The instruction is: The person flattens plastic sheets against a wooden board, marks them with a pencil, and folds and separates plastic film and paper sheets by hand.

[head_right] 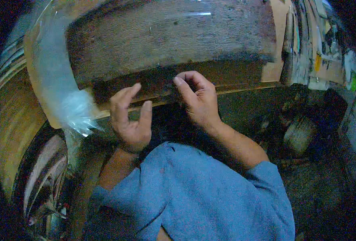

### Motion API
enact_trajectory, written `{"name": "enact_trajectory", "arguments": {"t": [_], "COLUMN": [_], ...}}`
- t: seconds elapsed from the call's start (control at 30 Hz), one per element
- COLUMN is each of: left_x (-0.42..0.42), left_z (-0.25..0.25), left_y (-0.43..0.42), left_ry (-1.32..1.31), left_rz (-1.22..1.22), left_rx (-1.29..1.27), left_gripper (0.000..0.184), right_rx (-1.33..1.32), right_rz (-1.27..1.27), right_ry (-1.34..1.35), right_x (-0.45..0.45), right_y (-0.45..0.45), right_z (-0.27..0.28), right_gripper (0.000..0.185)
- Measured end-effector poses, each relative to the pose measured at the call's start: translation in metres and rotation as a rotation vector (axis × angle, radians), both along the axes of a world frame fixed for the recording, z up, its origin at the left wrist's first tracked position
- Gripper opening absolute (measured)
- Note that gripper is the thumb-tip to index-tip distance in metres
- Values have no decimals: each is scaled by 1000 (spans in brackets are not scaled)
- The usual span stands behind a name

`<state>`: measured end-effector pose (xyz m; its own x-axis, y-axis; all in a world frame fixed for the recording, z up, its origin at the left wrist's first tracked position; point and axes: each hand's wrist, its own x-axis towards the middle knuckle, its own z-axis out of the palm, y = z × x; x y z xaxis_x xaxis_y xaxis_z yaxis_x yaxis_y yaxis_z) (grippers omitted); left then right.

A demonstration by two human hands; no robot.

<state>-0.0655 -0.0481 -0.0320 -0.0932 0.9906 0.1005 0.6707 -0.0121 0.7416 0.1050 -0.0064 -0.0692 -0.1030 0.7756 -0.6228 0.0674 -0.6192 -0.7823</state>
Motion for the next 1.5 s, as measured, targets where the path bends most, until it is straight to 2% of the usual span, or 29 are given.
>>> {"name": "enact_trajectory", "arguments": {"t": [0.07, 0.13, 0.17, 0.2, 0.3, 0.33, 0.4, 0.43, 0.5, 0.53, 0.6, 0.73, 0.83, 1.17, 1.27, 1.37, 1.47, 1.5], "left_x": [1, 11, 15, 18, 28, 28, 29, 29, 29, 29, 29, 30, 29, 25, 26, 25, 25, 26], "left_z": [-1, 7, 2, 0, -3, -5, -8, -8, -8, -8, -8, -11, -6, -7, -6, -7, -7, -7], "left_y": [-1, 5, 4, 5, 12, 13, 13, 14, 14, 13, 15, 15, 19, 20, 20, 20, 20, 21], "left_ry": [-6, 239, 297, 297, 460, 460, 506, 505, 512, 512, 502, 492, 488, 481, 481, 484, 476, 474], "left_rz": [-61, -123, -145, -145, -181, -182, -197, -197, -196, -197, -206, -193, -195, -214, -215, -215, -214, -213], "left_rx": [8, -46, -75, -76, -290, -291, -327, -330, -332, -335, -352, -334, -365, -365, -367, -361, -356, -355], "left_gripper": [41, 44, 52, 52, 67, 67, 68, 68, 69, 69, 70, 72, 72, 72, 71, 72, 72, 72], "right_rx": [15, 32, 32, 31, 23, 22, 321, 319, 579, 575, 623, 552, 528, 493, 744, 608, 578, 599], "right_rz": [12, 26, 18, 10, 27, 26, 23, 24, 189, 190, 433, 542, 505, 494, 465, 491, 512, 474], "right_ry": [-17, -33, -24, -16, 4, 4, -100, -101, -325, -324, -506, -522, -435, -473, -542, -550, -559, -527], "right_x": [0, 0, 0, 0, -1, 1, 5, 8, 16, 19, 27, 36, 36, 35, 37, 38, 36, 35], "right_y": [2, 2, 2, 2, 5, 4, 0, 2, 9, 14, 26, 31, 31, 28, 27, 26, 28, 28], "right_z": [0, 0, 0, 0, 6, 4, -1, 0, 8, 11, 13, 17, 15, 9, 2, 6, 11, 13], "right_gripper": [15, 15, 15, 15, 16, 16, 22, 22, 40, 40, 54, 69, 74, 75, 88, 88, 90, 84]}}
